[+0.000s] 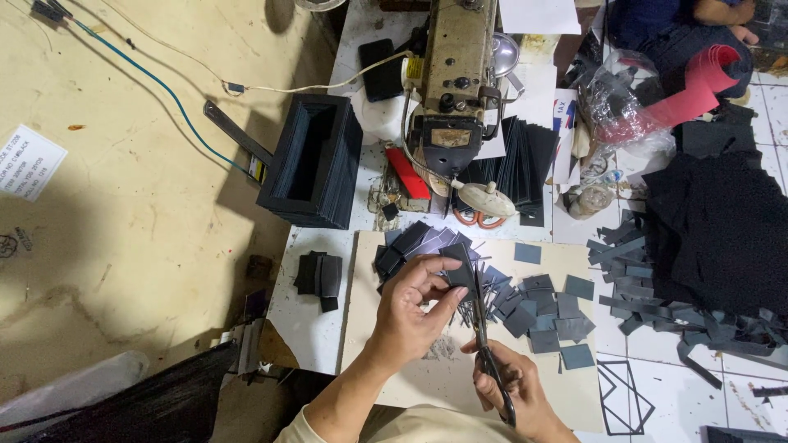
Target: Trimming small rectangular leather pieces using scissors at a workbench
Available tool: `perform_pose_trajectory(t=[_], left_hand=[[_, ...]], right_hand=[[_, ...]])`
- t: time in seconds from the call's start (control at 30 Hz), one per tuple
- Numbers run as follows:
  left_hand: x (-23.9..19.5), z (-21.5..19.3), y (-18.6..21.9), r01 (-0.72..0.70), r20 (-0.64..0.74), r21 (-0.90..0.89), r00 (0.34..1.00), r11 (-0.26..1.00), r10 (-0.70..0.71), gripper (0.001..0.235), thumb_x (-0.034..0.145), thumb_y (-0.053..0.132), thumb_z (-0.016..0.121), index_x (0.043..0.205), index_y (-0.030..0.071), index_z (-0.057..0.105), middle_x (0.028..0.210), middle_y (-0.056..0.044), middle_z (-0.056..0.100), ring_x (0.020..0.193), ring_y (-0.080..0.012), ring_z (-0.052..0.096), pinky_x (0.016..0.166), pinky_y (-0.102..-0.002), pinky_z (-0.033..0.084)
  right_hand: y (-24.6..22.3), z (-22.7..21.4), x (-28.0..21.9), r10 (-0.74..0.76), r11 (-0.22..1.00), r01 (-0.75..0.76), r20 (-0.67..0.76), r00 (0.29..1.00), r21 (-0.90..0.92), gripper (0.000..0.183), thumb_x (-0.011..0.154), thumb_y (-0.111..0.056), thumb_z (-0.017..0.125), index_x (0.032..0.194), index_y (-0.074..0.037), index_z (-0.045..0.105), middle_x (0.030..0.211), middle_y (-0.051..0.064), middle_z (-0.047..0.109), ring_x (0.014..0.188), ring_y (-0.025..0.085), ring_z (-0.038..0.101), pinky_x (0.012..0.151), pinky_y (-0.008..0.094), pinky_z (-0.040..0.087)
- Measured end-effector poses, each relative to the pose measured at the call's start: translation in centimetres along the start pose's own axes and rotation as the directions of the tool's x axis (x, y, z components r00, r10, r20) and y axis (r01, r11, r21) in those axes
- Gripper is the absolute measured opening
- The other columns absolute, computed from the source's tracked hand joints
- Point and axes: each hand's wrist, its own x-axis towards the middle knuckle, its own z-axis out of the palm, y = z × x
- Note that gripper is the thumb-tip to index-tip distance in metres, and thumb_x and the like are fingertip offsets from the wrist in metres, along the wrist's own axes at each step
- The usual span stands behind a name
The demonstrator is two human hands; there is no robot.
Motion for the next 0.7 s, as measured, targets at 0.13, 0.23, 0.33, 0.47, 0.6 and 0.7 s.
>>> perform_pose_trajectory(t=[0.13,0.23,0.33,0.47,0.6,0.7], left_hand=[[0.0,-0.1,0.2,-0.040,0.017,0.011,0.999,0.999,0.040,0.034,0.094,0.000,0.074,0.125,0.003,0.062,0.081,-0.006,0.068,0.063,-0.0073,0.059,0.056,-0.017,0.051],[-0.1,0.0,-0.1,-0.058,0.014,0.059,0.998,0.997,0.057,0.032,0.094,0.001,0.074,0.125,0.003,0.063,0.078,-0.004,0.067,0.060,-0.0060,0.056,0.054,-0.017,0.049],[-0.3,0.3,-0.4,-0.050,0.063,-0.027,0.997,0.998,0.052,0.034,0.094,0.001,0.072,0.126,0.001,0.059,0.094,-0.016,0.073,0.078,-0.0164,0.072,0.066,-0.022,0.065],[-0.4,0.4,0.1,0.016,0.045,-0.018,0.999,1.000,-0.016,0.034,0.093,0.000,0.074,0.125,0.001,0.062,0.085,-0.009,0.071,0.070,-0.0096,0.067,0.064,-0.018,0.058],[-0.5,0.4,-0.2,-0.038,0.063,-0.024,0.997,0.999,0.040,0.036,0.093,-0.001,0.073,0.126,0.000,0.060,0.091,-0.013,0.074,0.076,-0.0144,0.073,0.068,-0.021,0.065],[-0.5,0.4,-0.1,-0.024,0.052,0.006,0.998,1.000,0.024,0.035,0.093,-0.001,0.075,0.125,0.001,0.061,0.085,-0.009,0.071,0.067,-0.0098,0.067,0.061,-0.018,0.059]], right_hand=[[-0.5,0.1,-0.1,0.027,1.000,-0.027,-0.017,1.000,-0.015,0.048,0.091,-0.034,0.073,0.115,0.007,0.069,0.057,0.005,0.057,0.040,0.015,0.051,0.040,0.029,0.043],[-0.1,-0.3,0.0,0.104,0.995,-0.104,-0.024,0.994,0.000,0.054,0.088,-0.039,0.075,0.117,0.006,0.070,0.059,0.006,0.057,0.042,0.015,0.051,0.043,0.029,0.043],[0.5,-0.7,0.3,0.048,0.992,-0.050,0.024,0.999,0.113,0.063,0.086,-0.041,0.079,0.127,0.005,0.066,0.069,0.005,0.054,0.056,0.014,0.050,0.046,0.027,0.045],[-0.1,-0.7,0.4,0.059,0.997,-0.060,0.018,0.998,0.049,0.067,0.084,-0.048,0.078,0.126,0.003,0.066,0.070,0.005,0.055,0.056,0.013,0.050,0.050,0.027,0.043],[-0.3,-0.5,0.3,0.010,0.999,-0.011,0.005,1.000,0.050,0.064,0.086,-0.045,0.077,0.124,0.007,0.066,0.067,0.004,0.054,0.051,0.013,0.050,0.046,0.026,0.043],[-0.5,-0.4,0.2,0.004,1.000,-0.004,-0.015,1.000,0.002,0.055,0.088,-0.039,0.075,0.119,0.006,0.069,0.063,0.004,0.056,0.045,0.013,0.051,0.043,0.027,0.042]])
